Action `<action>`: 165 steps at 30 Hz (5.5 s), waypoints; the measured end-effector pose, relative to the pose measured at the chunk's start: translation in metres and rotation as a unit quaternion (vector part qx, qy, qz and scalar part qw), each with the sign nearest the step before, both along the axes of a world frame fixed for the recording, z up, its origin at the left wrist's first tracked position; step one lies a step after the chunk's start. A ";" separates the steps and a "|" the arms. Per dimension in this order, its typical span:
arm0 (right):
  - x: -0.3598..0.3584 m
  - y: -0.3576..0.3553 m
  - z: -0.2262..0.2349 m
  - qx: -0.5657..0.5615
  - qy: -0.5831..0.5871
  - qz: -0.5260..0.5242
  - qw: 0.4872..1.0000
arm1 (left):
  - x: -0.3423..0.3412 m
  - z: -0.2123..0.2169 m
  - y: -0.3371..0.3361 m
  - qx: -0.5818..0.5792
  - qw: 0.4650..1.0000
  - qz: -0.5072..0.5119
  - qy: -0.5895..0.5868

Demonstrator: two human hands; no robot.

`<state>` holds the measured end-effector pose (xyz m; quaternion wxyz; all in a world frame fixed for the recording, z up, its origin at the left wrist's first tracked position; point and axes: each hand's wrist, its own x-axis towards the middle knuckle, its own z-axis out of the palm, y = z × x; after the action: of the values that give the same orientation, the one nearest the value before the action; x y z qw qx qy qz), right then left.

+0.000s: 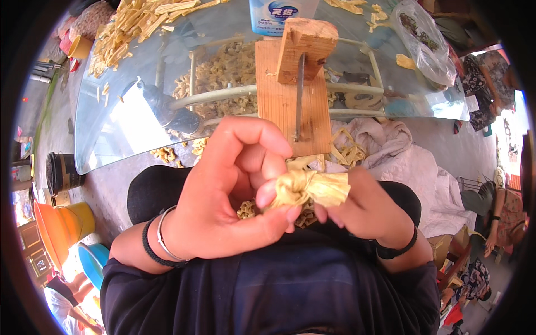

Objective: The person ties knots in long strips of dried bean curd and cuts them using a blade mounted on a wooden block.

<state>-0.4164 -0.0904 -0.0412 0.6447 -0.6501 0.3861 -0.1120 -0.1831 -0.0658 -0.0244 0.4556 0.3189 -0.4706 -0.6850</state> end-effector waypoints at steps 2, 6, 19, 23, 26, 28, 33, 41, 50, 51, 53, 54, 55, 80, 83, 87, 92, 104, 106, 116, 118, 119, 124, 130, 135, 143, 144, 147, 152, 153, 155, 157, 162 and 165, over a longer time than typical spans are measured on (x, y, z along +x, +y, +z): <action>0.005 -0.001 0.001 -0.061 -0.093 -0.067 0.991 | 0.000 -0.011 -0.001 -0.036 0.997 -0.043 -0.050; 0.023 0.002 0.007 -0.204 -0.078 -0.149 0.965 | -0.007 -0.015 -0.013 -0.275 0.933 -0.022 -0.232; 0.039 -0.056 -0.019 -0.270 -0.081 -0.307 0.909 | -0.001 -0.020 -0.060 -0.156 0.924 0.124 -0.328; 0.036 -0.053 -0.019 -0.290 0.001 -0.276 0.916 | 0.004 -0.031 -0.062 -0.196 0.872 0.132 -0.428; 0.019 -0.050 -0.004 -0.421 -0.055 -0.109 0.899 | 0.011 -0.022 -0.051 -0.096 0.916 0.161 -0.355; 0.018 -0.041 0.006 -0.456 -0.086 -0.056 0.884 | 0.011 -0.017 -0.041 -0.107 0.954 0.164 -0.229; 0.044 -0.007 0.005 -0.419 -0.145 -0.133 0.886 | -0.001 -0.006 -0.016 -0.242 0.961 0.062 -0.121; 0.032 0.002 0.010 -0.252 -0.312 -0.206 0.893 | -0.018 -0.003 0.011 -0.011 0.994 -0.042 -0.103; -0.015 -0.005 0.005 -0.334 0.068 -0.073 0.937 | 0.023 0.021 -0.009 -0.067 0.984 -0.036 -0.158; -0.009 -0.003 -0.002 -0.244 0.056 0.067 0.966 | 0.015 0.022 -0.011 -0.098 0.987 -0.015 -0.123; 0.010 0.021 -0.006 -0.170 -0.028 0.177 0.969 | 0.008 0.013 -0.017 -0.126 0.980 -0.068 -0.141; 0.014 0.026 -0.006 -0.124 -0.079 0.208 0.967 | 0.007 0.009 -0.021 -0.144 0.968 -0.122 -0.166; 0.018 0.030 -0.006 -0.070 -0.128 0.240 0.960 | 0.001 0.010 -0.023 -0.114 0.957 -0.176 -0.199; 0.007 0.025 0.001 0.004 -0.214 -0.164 0.963 | -0.005 -0.013 -0.001 -0.496 0.826 -0.006 -0.268; 0.003 0.024 0.005 0.105 -0.296 -0.185 0.931 | -0.004 -0.022 -0.004 -0.327 0.928 -0.013 -0.180; 0.005 0.023 0.004 0.081 -0.282 -0.145 0.945 | -0.010 -0.028 -0.004 -0.245 0.961 -0.060 -0.110; 0.010 0.014 -0.011 -0.248 -0.255 -0.094 0.930 | -0.013 -0.015 -0.003 -0.081 0.994 -0.065 -0.028; 0.008 0.017 -0.006 -0.509 -0.013 -0.185 0.841 | -0.017 -0.015 0.010 -0.142 0.981 0.088 -0.098; 0.008 0.016 -0.003 -0.506 -0.051 -0.163 0.846 | -0.015 -0.017 0.008 -0.009 1.000 0.009 -0.022; 0.014 0.012 -0.003 -0.482 -0.032 -0.153 0.862 | -0.007 -0.015 0.000 -0.154 0.976 -0.009 -0.153; 0.014 0.007 0.002 -0.480 -0.021 -0.156 0.863 | -0.008 -0.010 0.006 -0.083 0.988 0.040 -0.126; 0.013 0.005 0.002 -0.479 -0.014 -0.157 0.864 | -0.005 -0.008 0.007 -0.061 0.989 0.043 -0.126; -0.004 0.015 0.001 -0.296 -0.063 -0.186 0.935 | 0.022 -0.008 0.001 -0.034 0.983 -0.038 -0.174; 0.018 0.024 0.009 -0.176 -0.124 -0.189 0.958 | 0.006 -0.004 -0.003 -0.251 0.920 -0.046 -0.298; 0.021 0.022 0.001 -0.141 -0.132 -0.225 0.955 | -0.003 -0.006 -0.001 -0.354 0.859 0.009 -0.369; 0.023 0.013 0.002 -0.157 -0.113 -0.207 0.959 | -0.003 -0.021 -0.011 -0.369 0.909 -0.017 -0.194; 0.023 0.013 0.005 -0.034 -0.210 -0.219 0.952 | -0.003 -0.021 -0.011 -0.372 0.908 -0.014 -0.190; 0.021 0.013 0.008 0.225 -0.403 -0.210 0.862 | -0.002 -0.019 -0.011 -0.380 0.907 -0.002 -0.179; 0.011 0.010 0.005 0.209 -0.394 -0.256 0.858 | 0.014 -0.018 -0.003 -0.280 0.939 -0.009 -0.199; 0.010 0.011 0.005 0.200 -0.393 -0.272 0.855 | 0.018 -0.019 -0.001 -0.262 0.945 -0.009 -0.196; 0.008 0.011 0.005 0.194 -0.390 -0.300 0.849 | 0.031 -0.009 -0.002 -0.196 0.950 0.003 -0.243; 0.010 0.012 0.005 0.204 -0.387 -0.314 0.843 | 0.026 -0.012 0.002 -0.129 0.970 0.071 -0.194; 0.015 0.008 -0.003 0.325 -0.255 -0.268 0.870 | 0.003 -0.013 0.004 -0.062 0.994 0.071 0.047; 0.012 0.002 0.004 0.324 -0.053 0.009 0.945 | 0.007 0.007 0.002 0.064 0.997 0.022 0.026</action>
<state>-0.4043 -0.0884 -0.0376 0.8410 -0.4028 0.3611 -0.0097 -0.1759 -0.0641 -0.0169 0.4614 0.3396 -0.4061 -0.7119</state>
